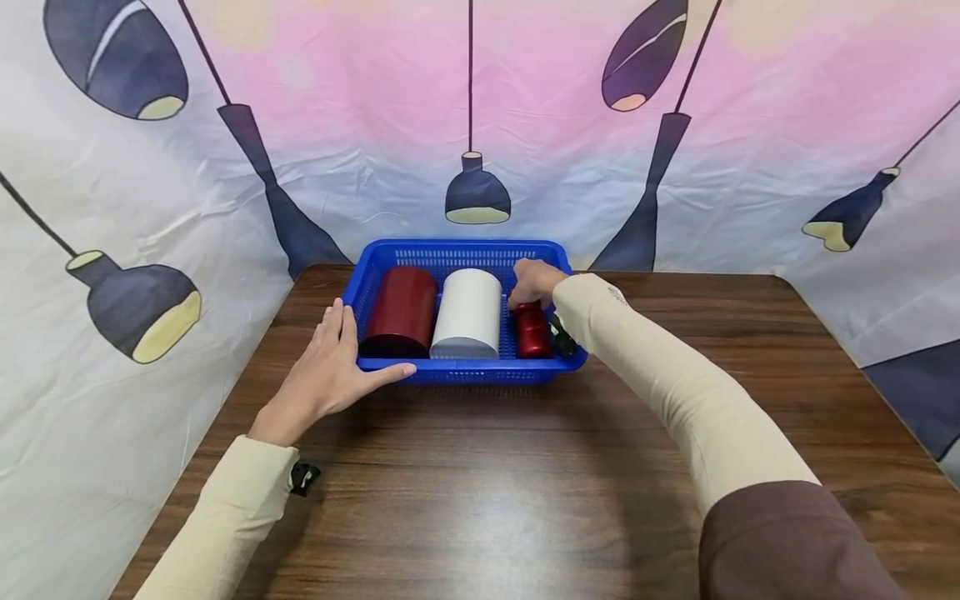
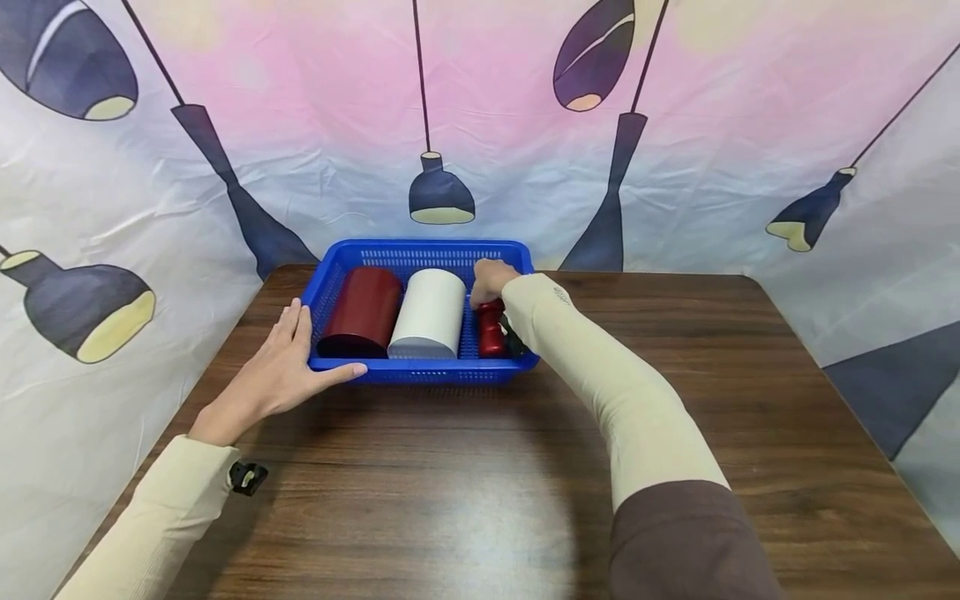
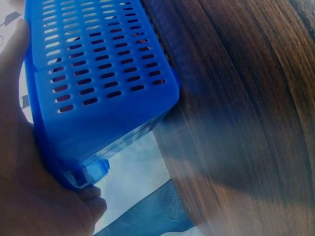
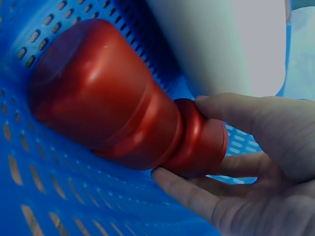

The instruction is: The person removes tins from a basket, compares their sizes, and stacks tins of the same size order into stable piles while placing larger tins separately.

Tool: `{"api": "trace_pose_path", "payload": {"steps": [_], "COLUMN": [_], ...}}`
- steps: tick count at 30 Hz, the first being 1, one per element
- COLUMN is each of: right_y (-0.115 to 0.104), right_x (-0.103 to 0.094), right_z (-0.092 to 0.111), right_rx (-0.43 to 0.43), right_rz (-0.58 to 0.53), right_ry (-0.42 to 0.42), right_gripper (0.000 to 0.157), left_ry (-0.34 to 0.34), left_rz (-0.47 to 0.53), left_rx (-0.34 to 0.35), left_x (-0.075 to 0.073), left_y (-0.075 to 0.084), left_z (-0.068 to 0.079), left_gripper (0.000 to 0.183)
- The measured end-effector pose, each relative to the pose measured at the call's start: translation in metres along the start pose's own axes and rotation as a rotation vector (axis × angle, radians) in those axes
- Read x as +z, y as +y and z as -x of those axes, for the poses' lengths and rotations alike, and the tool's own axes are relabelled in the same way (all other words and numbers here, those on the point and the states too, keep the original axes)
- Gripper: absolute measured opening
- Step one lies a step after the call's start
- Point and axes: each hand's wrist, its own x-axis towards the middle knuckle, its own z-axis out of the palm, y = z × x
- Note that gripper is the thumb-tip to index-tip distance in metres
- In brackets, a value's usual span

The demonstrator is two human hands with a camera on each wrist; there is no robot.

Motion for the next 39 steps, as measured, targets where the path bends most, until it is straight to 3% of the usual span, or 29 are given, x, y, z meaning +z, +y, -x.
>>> {"api": "trace_pose_path", "payload": {"steps": [13,22,29,39], "right_y": [-0.005,0.003,0.009,0.025], "right_x": [-0.023,-0.035,-0.043,-0.059], "right_z": [0.018,0.032,0.042,0.053], "right_rx": [-0.075,-0.127,-0.159,-0.203], "right_rz": [0.054,0.024,0.013,0.011], "right_ry": [0.158,0.180,0.217,0.290], "right_gripper": [0.040,0.052,0.036,0.036], "left_ry": [-0.002,-0.016,-0.034,-0.028], "left_rz": [0.009,0.009,0.018,0.014], "left_rx": [0.001,0.010,0.010,0.015], "left_x": [-0.001,-0.004,-0.002,-0.003], "left_y": [0.000,0.002,0.000,-0.002], "left_z": [-0.003,-0.005,-0.005,-0.003], "left_gripper": [0.136,0.138,0.138,0.137]}}
